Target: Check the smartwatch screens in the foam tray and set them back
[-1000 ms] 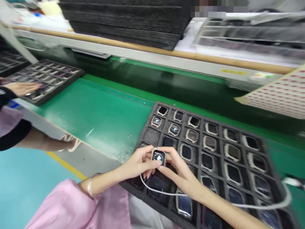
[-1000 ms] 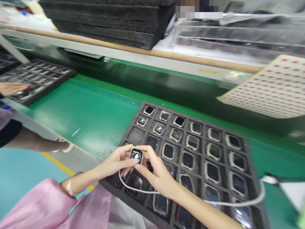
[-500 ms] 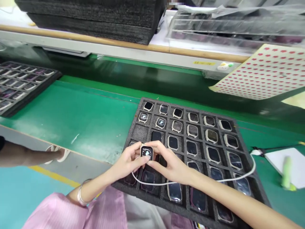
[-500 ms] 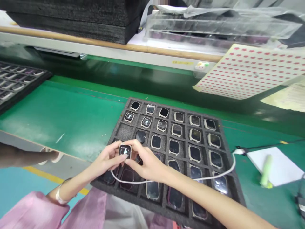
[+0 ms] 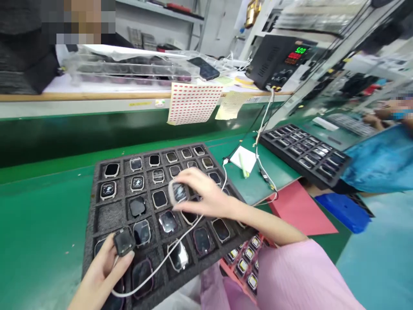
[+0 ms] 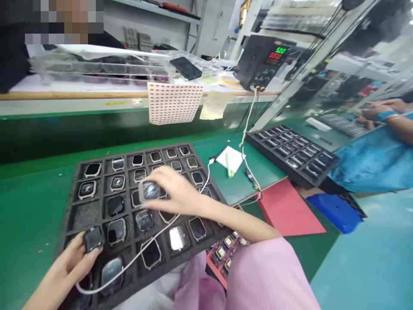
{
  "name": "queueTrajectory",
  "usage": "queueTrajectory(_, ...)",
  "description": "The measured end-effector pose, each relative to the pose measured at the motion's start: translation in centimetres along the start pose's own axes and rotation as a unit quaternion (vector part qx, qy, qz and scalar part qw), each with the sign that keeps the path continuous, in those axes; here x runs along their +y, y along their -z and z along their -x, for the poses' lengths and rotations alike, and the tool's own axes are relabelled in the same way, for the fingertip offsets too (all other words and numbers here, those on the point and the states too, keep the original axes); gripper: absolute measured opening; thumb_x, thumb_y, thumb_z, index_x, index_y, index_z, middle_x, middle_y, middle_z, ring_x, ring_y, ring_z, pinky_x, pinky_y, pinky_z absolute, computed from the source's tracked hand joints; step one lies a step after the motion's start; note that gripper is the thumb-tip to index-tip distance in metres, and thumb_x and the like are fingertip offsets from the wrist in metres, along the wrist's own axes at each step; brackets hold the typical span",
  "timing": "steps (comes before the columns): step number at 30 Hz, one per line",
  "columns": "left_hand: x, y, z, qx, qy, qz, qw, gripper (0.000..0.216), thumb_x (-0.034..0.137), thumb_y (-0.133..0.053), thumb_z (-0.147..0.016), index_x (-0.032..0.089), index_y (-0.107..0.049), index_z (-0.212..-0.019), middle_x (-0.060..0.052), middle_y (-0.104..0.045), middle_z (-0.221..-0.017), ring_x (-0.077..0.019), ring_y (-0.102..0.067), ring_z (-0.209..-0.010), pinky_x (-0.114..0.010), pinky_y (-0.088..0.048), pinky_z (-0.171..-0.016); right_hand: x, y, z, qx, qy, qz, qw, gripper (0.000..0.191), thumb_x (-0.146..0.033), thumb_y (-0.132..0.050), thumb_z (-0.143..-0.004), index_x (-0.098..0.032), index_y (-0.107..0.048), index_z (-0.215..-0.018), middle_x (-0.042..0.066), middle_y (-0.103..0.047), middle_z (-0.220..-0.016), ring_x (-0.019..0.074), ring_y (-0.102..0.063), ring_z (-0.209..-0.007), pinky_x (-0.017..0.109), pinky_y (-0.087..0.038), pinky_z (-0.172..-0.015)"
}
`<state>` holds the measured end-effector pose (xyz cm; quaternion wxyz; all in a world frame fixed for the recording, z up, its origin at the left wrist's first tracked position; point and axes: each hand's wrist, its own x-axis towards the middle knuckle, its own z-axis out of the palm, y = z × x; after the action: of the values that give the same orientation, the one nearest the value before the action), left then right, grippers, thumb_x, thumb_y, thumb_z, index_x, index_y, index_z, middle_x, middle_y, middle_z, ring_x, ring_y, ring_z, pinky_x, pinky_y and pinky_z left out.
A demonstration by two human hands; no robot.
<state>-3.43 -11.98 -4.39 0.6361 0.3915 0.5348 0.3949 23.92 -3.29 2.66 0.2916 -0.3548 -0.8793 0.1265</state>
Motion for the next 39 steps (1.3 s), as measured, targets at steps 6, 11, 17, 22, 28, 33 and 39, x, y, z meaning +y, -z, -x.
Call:
queueTrajectory(6,1.0,-0.2,-0.5,-0.043,0.013,-0.015,0.999,0.051,0.045,-0.076,-0.07,0.019,-0.056,-0.109,0.001,-0.062,-0.072,-0.0094,-0.052,-0.05,-0.016,-0.042,-0.044,10.3,6.9,10.6,0.086,-0.278,0.259,0.921,0.05,-0.06,-0.051,-0.085,-0.013,-0.062,-0.097,0.016,-0.064,-0.092,0.0317,-0.06,-0.089,0.047,-0.048,-0.079)
queueTrajectory(11,1.7,0.3,-1.3,-0.114,0.018,-0.049,0.992,0.039,0.045,-0.071,-0.076,0.014,-0.057,-0.094,0.003,-0.055,-0.065,-0.0011,-0.031,-0.035,-0.016,-0.022,-0.035,13.5,7.0,14.0,0.044,-0.284,0.277,0.917,0.056,-0.064,-0.047,-0.082,-0.012,-0.065,-0.091,0.019,-0.064,-0.087,0.0372,-0.061,-0.084,0.051,-0.047,-0.075)
queueTrajectory(17,2.7,-0.1,-1.9,-0.14,0.009,-0.017,0.99,0.033,0.04,-0.069,-0.077,0.011,-0.058,-0.087,0.0,-0.057,-0.069,-0.0061,-0.048,-0.046,-0.019,-0.04,-0.046,6.1,4.6,3.3,0.039,-0.101,0.249,0.962,0.026,-0.036,-0.051,-0.092,-0.018,-0.061,-0.107,0.015,-0.062,-0.099,0.0341,-0.058,-0.094,0.05,-0.045,-0.082)
queueTrajectory(22,2.2,-0.4,-2.6,-0.123,-0.013,0.03,0.992,0.037,0.037,-0.072,-0.074,0.01,-0.059,-0.096,-0.007,-0.062,-0.087,-0.0114,-0.057,-0.063,-0.02,-0.047,-0.05,-0.8,-4.8,-6.4,-0.239,0.082,0.108,0.961,0.018,-0.021,-0.062,-0.087,-0.014,-0.063,-0.104,0.012,-0.06,-0.104,0.0268,-0.057,-0.099,0.042,-0.048,-0.086)
queueTrajectory(28,1.9,0.4,-2.5,-0.126,-0.005,0.063,0.99,0.04,0.036,-0.07,-0.077,0.012,-0.055,-0.104,-0.006,-0.061,-0.088,-0.0073,-0.054,-0.053,-0.017,-0.044,-0.043,-1.2,-10.0,-9.3,-0.294,0.056,0.134,0.945,0.025,-0.017,-0.07,-0.079,-0.006,-0.062,-0.1,0.019,-0.056,-0.104,0.0323,-0.058,-0.093,0.047,-0.05,-0.076)
queueTrajectory(33,2.1,0.4,-2.7,-0.132,-0.005,0.081,0.988,0.04,0.034,-0.07,-0.077,0.013,-0.053,-0.106,-0.005,-0.059,-0.09,-0.0091,-0.058,-0.057,-0.017,-0.046,-0.043,-0.2,-7.8,-8.8,-0.246,0.022,0.023,0.969,0.035,-0.025,-0.07,-0.082,-0.011,-0.057,-0.111,0.013,-0.06,-0.105,0.0254,-0.06,-0.096,0.039,-0.051,-0.083)
queueTrajectory(39,1.5,0.5,-2.9,-0.142,-0.018,0.079,0.986,0.047,0.028,-0.074,-0.074,0.014,-0.053,-0.113,-0.004,-0.058,-0.089,-0.0119,-0.058,-0.067,-0.019,-0.051,-0.049,-2.1,-6.6,-6.8,-0.203,0.032,-0.128,0.97,0.041,-0.023,-0.064,-0.085,-0.02,-0.051,-0.124,0.009,-0.06,-0.113,0.0245,-0.058,-0.104,0.041,-0.051,-0.088)
